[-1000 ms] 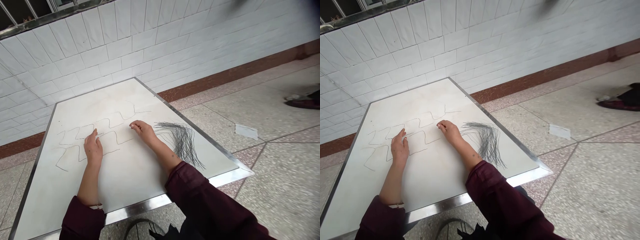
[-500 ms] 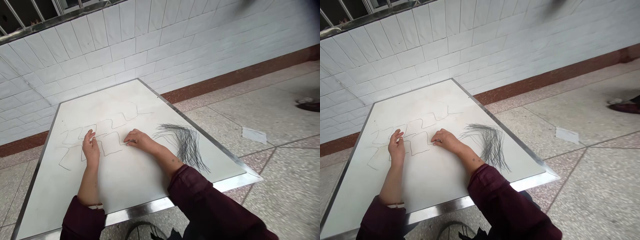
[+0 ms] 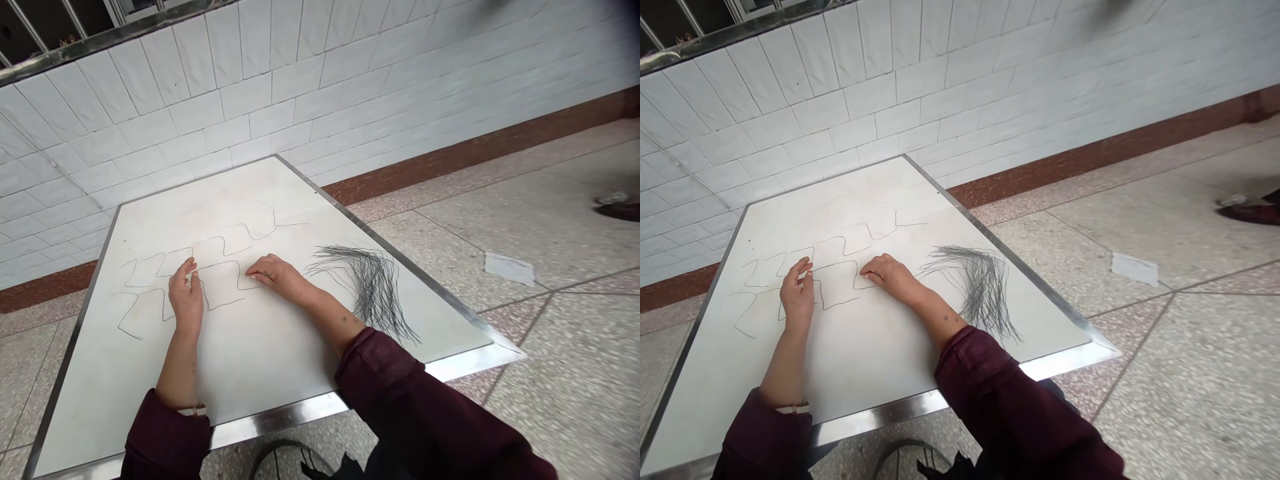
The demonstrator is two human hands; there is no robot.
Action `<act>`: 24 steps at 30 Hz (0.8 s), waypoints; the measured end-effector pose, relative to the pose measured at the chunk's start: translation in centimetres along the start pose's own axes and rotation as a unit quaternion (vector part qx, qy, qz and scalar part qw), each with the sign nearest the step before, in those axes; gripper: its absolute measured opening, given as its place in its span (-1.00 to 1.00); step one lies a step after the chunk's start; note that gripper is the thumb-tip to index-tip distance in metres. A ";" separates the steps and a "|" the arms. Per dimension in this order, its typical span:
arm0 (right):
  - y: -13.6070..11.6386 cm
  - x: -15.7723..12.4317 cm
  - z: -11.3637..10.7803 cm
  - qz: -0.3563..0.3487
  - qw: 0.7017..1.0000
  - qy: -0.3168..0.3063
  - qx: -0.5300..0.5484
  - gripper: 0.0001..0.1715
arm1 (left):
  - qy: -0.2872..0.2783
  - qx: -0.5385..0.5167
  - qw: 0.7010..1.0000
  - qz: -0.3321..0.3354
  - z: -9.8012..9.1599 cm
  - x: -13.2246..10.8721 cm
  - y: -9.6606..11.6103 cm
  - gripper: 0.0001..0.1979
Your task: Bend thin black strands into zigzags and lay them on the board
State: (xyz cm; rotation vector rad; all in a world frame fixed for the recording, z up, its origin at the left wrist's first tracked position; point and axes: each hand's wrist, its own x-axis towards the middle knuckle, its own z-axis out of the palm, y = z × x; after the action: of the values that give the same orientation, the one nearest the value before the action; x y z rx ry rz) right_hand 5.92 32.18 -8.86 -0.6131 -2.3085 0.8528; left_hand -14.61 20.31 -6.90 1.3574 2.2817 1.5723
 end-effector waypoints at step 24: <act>0.3 0.1 0.4 0.003 0.997 -0.078 -0.009 -0.79 | -0.259 0.229 0.916 0.202 3.4 -0.9 0.5 -0.48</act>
State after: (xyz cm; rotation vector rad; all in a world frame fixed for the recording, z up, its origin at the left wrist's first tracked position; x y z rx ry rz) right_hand 5.65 32.24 -9.30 -0.5789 -2.4574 0.9121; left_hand -12.12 22.20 -8.52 2.1499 2.1741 0.5895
